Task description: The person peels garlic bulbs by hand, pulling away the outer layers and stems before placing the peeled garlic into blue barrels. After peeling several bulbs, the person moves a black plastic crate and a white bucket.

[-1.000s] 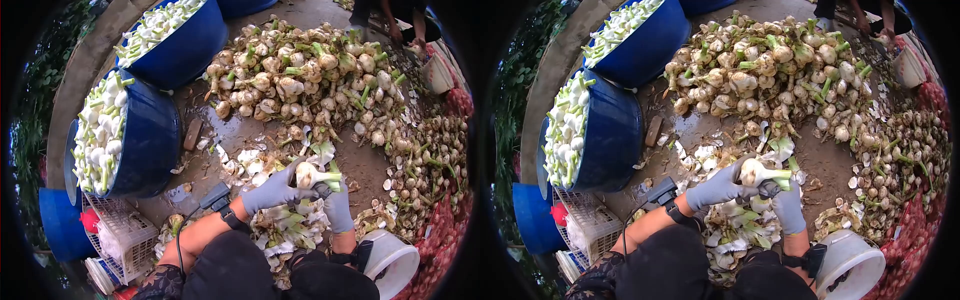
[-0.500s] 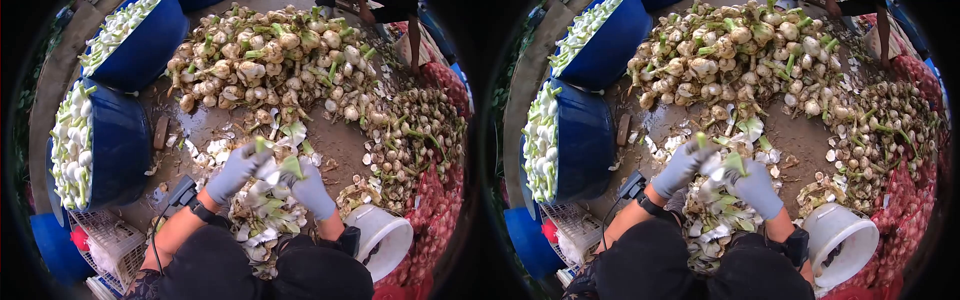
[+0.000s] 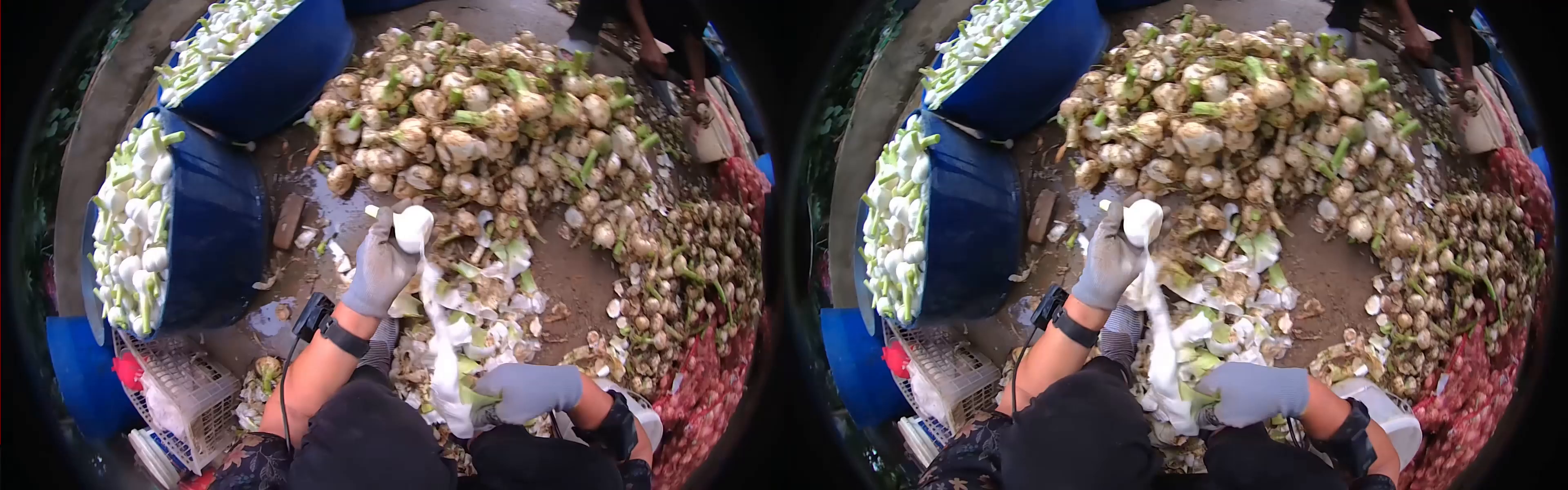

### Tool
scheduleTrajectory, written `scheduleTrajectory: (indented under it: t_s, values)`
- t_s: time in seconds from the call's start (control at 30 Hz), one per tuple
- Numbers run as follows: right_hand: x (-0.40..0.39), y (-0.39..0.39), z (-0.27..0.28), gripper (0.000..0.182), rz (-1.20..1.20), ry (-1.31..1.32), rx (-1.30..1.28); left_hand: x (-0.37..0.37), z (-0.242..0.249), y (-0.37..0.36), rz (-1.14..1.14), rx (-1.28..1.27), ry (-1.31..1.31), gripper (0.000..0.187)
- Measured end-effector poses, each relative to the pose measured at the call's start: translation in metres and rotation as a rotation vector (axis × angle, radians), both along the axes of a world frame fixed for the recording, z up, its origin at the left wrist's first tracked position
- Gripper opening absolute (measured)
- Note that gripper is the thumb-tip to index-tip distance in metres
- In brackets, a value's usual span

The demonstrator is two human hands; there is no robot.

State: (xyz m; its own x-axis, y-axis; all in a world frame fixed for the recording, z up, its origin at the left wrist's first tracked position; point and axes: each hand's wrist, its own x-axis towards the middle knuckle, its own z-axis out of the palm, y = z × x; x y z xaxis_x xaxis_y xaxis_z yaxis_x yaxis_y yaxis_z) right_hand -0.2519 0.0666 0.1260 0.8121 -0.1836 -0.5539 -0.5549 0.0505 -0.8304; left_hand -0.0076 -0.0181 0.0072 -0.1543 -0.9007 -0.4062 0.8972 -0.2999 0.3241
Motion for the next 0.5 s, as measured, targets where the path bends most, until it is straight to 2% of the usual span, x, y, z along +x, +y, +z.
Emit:
scheduleTrajectory:
  t_s: [0.03,0.07,0.13,0.17,0.23,0.27,0.3,0.37,0.4,0.43,0.5]
  values:
    - [0.003,-0.004,0.003,0.022,-0.115,-0.052,0.034,0.009,0.002,-0.006,-0.01,-0.042,-0.022,0.046]
    - [0.006,-0.01,-0.006,0.022,-0.103,-0.072,0.035,0.016,0.006,-0.008,-0.023,-0.038,-0.095,0.045]
    - [0.005,-0.027,-0.039,0.027,-0.231,0.241,-0.531,0.019,0.013,-0.013,-0.021,-0.114,-0.18,0.043]
    - [0.002,-0.034,-0.056,0.027,-0.213,0.22,-0.544,0.025,0.005,-0.015,-0.036,-0.07,-0.14,0.041]
    - [0.003,-0.038,-0.094,0.031,-0.09,0.492,-0.851,0.04,0.03,-0.015,0.013,-0.017,-0.24,0.038]
    - [0.008,-0.04,-0.105,0.043,-0.108,0.441,-0.859,0.055,0.051,-0.015,0.029,-0.004,-0.255,0.036]
    - [0.017,-0.044,-0.106,0.043,-0.093,0.415,-0.868,0.071,0.068,-0.019,0.022,0.027,-0.467,0.034]
    - [0.032,-0.049,-0.099,0.055,-0.195,0.292,-0.858,0.115,0.106,-0.029,0.133,0.037,-0.432,0.033]
    - [0.045,-0.061,-0.084,0.061,-0.101,0.383,-0.76,0.135,0.129,-0.03,0.183,0.036,-0.374,0.032]
    - [0.056,-0.072,-0.079,0.061,-0.084,0.377,-0.764,0.157,0.149,-0.027,0.235,0.037,-0.319,0.032]
    - [0.078,-0.093,-0.071,0.047,-0.264,0.13,-0.993,0.201,0.174,-0.016,0.339,-0.122,-0.622,0.035]
